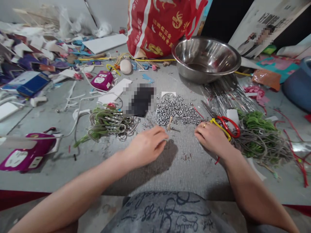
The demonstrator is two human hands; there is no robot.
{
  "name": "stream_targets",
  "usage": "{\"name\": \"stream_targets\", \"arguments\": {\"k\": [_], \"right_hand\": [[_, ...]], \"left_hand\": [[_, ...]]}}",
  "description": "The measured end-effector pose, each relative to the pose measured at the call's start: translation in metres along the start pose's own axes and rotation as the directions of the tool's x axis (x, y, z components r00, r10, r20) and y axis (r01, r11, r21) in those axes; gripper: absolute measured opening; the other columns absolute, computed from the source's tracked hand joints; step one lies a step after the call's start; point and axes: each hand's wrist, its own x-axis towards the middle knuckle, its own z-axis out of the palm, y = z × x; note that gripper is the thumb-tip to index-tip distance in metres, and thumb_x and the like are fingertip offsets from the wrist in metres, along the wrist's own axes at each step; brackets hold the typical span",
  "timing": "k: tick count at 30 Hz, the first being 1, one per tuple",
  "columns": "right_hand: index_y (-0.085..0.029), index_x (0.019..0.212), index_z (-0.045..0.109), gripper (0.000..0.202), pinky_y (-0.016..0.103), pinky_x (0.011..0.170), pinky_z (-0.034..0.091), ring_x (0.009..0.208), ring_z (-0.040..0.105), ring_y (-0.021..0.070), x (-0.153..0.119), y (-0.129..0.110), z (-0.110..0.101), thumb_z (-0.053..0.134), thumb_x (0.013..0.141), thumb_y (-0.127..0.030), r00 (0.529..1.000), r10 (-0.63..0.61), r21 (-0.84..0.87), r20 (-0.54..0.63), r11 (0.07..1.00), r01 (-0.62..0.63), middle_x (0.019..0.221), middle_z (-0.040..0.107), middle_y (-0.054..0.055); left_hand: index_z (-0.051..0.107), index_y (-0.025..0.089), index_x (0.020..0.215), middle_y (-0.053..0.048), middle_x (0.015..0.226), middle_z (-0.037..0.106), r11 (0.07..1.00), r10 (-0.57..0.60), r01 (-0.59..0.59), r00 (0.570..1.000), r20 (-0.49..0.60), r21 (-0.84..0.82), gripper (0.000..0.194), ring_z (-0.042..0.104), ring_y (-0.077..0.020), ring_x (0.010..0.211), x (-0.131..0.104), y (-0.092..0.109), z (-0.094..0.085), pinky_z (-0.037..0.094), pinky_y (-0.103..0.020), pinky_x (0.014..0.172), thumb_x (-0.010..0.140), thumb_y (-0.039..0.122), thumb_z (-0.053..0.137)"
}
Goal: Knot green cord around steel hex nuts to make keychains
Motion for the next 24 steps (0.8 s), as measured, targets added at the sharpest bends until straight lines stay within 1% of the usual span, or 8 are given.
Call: {"name": "stream_targets", "arguments": {"k": [6, 8, 11, 14, 16, 18, 19, 24], "right_hand": [[-0.018, 0.079, 0.057, 0.017, 0.028, 0.069, 0.046, 0.075, 0.058, 0.0149, 0.001, -0.037, -0.001, 0.044, 0.089, -0.025, 0.978, -0.108, 0.480, -0.176, 0.858, 0.181, 0.079, 0.062, 0.004], [-0.020, 0.078, 0.055, 0.014, 0.028, 0.066, 0.048, 0.070, 0.059, 0.0139, 0.001, -0.035, -0.002, 0.047, 0.087, -0.026, 0.968, 0.068, 0.611, -0.243, 0.785, 0.099, 0.075, 0.063, 0.002], [-0.021, 0.087, 0.053, 0.009, 0.029, 0.063, 0.050, 0.069, 0.063, 0.0130, 0.002, -0.011, -0.006, 0.047, 0.087, -0.028, 0.750, 0.529, 0.817, -0.397, 0.576, 0.026, 0.080, 0.064, 0.001], [-0.022, 0.096, 0.052, 0.014, 0.030, 0.067, 0.050, 0.080, 0.063, 0.0152, -0.001, 0.017, -0.015, 0.049, 0.084, -0.029, 0.503, 0.682, 0.781, -0.531, 0.624, -0.021, 0.095, 0.063, 0.004], [-0.022, 0.088, 0.057, 0.011, 0.030, 0.064, 0.047, 0.074, 0.062, 0.0157, -0.004, 0.024, -0.023, 0.053, 0.080, -0.028, 0.623, 0.616, 0.622, -0.482, 0.741, -0.252, 0.085, 0.065, 0.003], [-0.023, 0.079, 0.060, 0.008, 0.029, 0.061, 0.043, 0.067, 0.060, 0.0158, -0.009, 0.021, -0.030, 0.054, 0.079, -0.028, 0.879, 0.445, 0.378, -0.170, 0.853, -0.359, 0.073, 0.065, 0.000], [-0.023, 0.075, 0.060, 0.009, 0.028, 0.058, 0.041, 0.065, 0.060, 0.0161, -0.010, 0.017, -0.032, 0.055, 0.079, -0.029, 0.932, 0.360, 0.269, 0.040, 0.895, -0.357, 0.069, 0.064, -0.001], [-0.019, 0.078, 0.058, 0.011, 0.029, 0.060, 0.039, 0.075, 0.062, 0.0213, -0.010, -0.005, -0.024, 0.053, 0.082, -0.027, 0.880, 0.269, -0.037, 0.391, 0.960, -0.276, 0.077, 0.066, 0.005]], "left_hand": [[0.052, 0.015, 0.106, -0.008, 0.105, 0.058, 0.983, -0.067, 0.068, 0.998, 0.009, -0.169, 0.026, 0.060, -0.0169, 0.093, 0.004, -0.003, 0.036, 0.053, -0.031, 0.078, 0.081, 0.013, 0.046], [0.052, 0.015, 0.105, -0.008, 0.104, 0.058, 0.982, -0.089, 0.081, 0.995, -0.039, -0.168, 0.025, 0.060, -0.0162, 0.092, 0.002, -0.008, 0.038, 0.053, -0.029, 0.076, 0.081, 0.012, 0.045], [0.053, 0.016, 0.103, -0.008, 0.101, 0.058, 0.988, -0.114, 0.101, 0.988, -0.107, -0.120, 0.022, 0.060, -0.0154, 0.090, -0.001, -0.015, 0.037, 0.053, -0.028, 0.074, 0.082, 0.013, 0.045], [0.054, 0.017, 0.102, -0.008, 0.099, 0.059, 0.993, -0.113, 0.105, 0.980, -0.166, -0.053, 0.020, 0.058, -0.0172, 0.094, -0.001, -0.020, 0.036, 0.052, -0.031, 0.080, 0.084, 0.016, 0.045], [0.054, 0.016, 0.102, -0.008, 0.101, 0.058, 0.994, -0.113, 0.112, 0.975, -0.189, -0.018, 0.021, 0.056, -0.0188, 0.097, 0.000, -0.023, 0.036, 0.051, -0.035, 0.084, 0.083, 0.016, 0.046], [0.053, 0.015, 0.104, -0.010, 0.105, 0.057, 0.991, -0.125, 0.130, 0.971, -0.202, 0.012, 0.023, 0.054, -0.0205, 0.101, 0.001, -0.026, 0.037, 0.049, -0.037, 0.088, 0.082, 0.016, 0.047], [0.053, 0.015, 0.105, -0.010, 0.107, 0.057, 0.990, -0.132, 0.140, 0.970, -0.204, 0.026, 0.024, 0.054, -0.0213, 0.102, 0.002, -0.027, 0.037, 0.049, -0.038, 0.089, 0.081, 0.016, 0.048], [0.051, 0.013, 0.108, -0.013, 0.112, 0.054, 0.981, -0.163, 0.179, 0.970, -0.183, 0.075, 0.027, 0.052, -0.0239, 0.106, 0.001, -0.030, 0.040, 0.047, -0.041, 0.092, 0.081, 0.016, 0.049]]}}
